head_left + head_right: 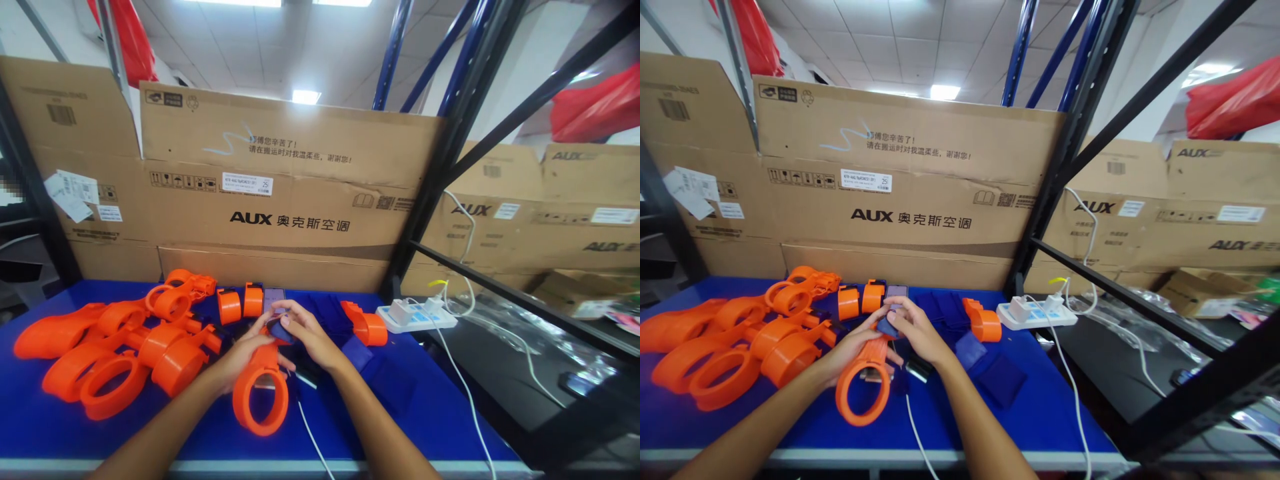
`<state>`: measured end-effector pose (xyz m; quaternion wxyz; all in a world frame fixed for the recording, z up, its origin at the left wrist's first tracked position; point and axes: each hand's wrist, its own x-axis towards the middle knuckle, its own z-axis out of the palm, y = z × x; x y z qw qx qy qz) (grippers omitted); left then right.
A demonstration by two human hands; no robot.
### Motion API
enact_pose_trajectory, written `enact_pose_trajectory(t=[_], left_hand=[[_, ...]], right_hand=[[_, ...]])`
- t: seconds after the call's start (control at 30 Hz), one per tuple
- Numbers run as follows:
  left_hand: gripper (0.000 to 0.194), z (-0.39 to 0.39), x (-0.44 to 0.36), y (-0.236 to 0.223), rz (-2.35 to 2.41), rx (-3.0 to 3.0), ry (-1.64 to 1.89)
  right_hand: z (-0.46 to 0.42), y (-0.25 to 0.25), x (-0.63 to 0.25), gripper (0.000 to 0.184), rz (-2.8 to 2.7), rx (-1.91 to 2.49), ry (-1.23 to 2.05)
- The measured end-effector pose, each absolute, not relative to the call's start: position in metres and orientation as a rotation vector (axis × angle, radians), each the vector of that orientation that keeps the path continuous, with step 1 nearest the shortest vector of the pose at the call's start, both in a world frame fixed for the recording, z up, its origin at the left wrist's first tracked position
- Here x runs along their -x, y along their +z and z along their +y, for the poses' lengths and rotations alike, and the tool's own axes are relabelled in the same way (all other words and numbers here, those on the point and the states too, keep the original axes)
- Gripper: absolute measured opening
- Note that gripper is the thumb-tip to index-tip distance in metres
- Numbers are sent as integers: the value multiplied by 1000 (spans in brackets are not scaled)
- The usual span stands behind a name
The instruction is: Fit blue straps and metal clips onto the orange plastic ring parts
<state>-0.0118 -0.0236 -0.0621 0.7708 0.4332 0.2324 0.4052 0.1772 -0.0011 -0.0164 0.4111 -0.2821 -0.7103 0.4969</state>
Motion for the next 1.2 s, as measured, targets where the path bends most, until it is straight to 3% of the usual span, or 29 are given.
enact_pose_trajectory(t=[0.17,0.37,0.6,0.77,1.2], left_hand=[[87,-30,7,-53,526,-1037,1014],[67,-25,6,-56,599,-1055,1056],[71,-22,6,-59,661,-1073,1042],[71,-25,4,-57,645,-1098,1066],[61,-26,1,-56,650,-1019,1132]], right_hand=[[6,-26,-176,45,-1768,723,1174],[6,-27,-175,45,-1806,766,1146],[3,-21,-178,48,-1797,764,1206],[4,-20,-178,40,-1805,758,1192],[2,-23,-171,38,-1753,793,1146]])
